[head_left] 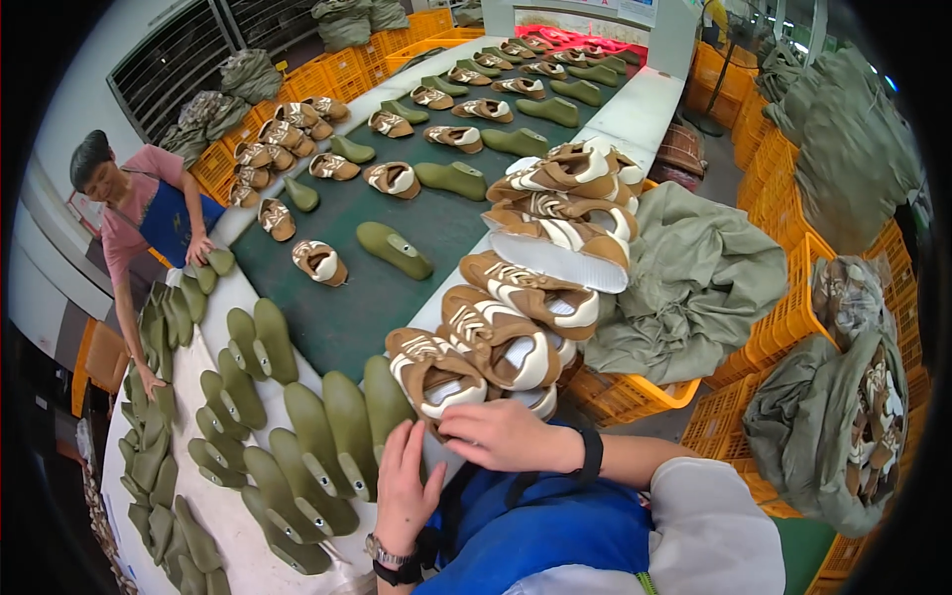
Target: Sorting and organizing shoes and shoe lasts on a factory production table.
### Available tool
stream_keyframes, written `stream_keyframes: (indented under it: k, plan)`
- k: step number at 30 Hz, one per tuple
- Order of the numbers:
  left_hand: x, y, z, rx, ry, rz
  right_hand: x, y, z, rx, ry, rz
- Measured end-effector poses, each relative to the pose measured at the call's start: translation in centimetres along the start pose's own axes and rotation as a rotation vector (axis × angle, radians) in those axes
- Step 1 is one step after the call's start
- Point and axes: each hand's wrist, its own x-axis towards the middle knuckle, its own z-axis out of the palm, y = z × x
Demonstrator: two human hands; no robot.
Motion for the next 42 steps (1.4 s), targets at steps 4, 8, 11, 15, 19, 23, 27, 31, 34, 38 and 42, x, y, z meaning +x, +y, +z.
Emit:
stream_keyframes:
  k: [4,8,11,15,19,23,27,31,34,38,42]
  plan:
    - [4.2,0.8,3.5,0.031,-0.024,0.112,-2.3,3.0,-1.2,-0.078,0.057,0.189]
    - [4.8,0.4,4.0,0.21,0.05,0.25,-2.7,4.4,3.0,-0.101,-0.03,0.1]
    - [3.2,-0.7,4.1,0.03,-0.027,0.119,-2.7,4.4,3.3,0.012,0.009,0.133]
    - [2.4,1.4,2.2,-0.572,0.137,-0.097,-1.8,1.8,0.3,0.114,0.043,0.144]
    - [0.7,-2.2,1.7,-0.932,0.414,-0.327,-0.4,-2.3,-2.0,0.061,-0.101,0.042]
    - [-0.4,-0.4,-0.8,-0.987,0.376,-0.467,-0.3,-3.1,0.5,0.048,-0.184,-0.221]
    - [-1.6,0.0,-0.9,-0.647,0.495,-0.472,1.2,-4.2,-0.3,0.088,-0.052,-0.194]
    - [-2.5,1.4,-0.2,-0.453,0.516,-0.41,2.2,-4.0,-1.0,-0.103,0.107,-0.12]
    - [-2.4,2.4,-0.4,-0.355,0.51,-0.386,2.0,-3.7,-0.5,-0.155,0.111,-0.074]
    - [-1.6,3.6,-1.3,-0.222,0.424,-0.433,2.0,-3.0,-0.1,-0.197,0.219,-0.135]
    - [-1.9,1.8,-1.0,0.111,0.577,-0.094,2.3,-3.3,-0.5,-0.167,0.132,-0.131]
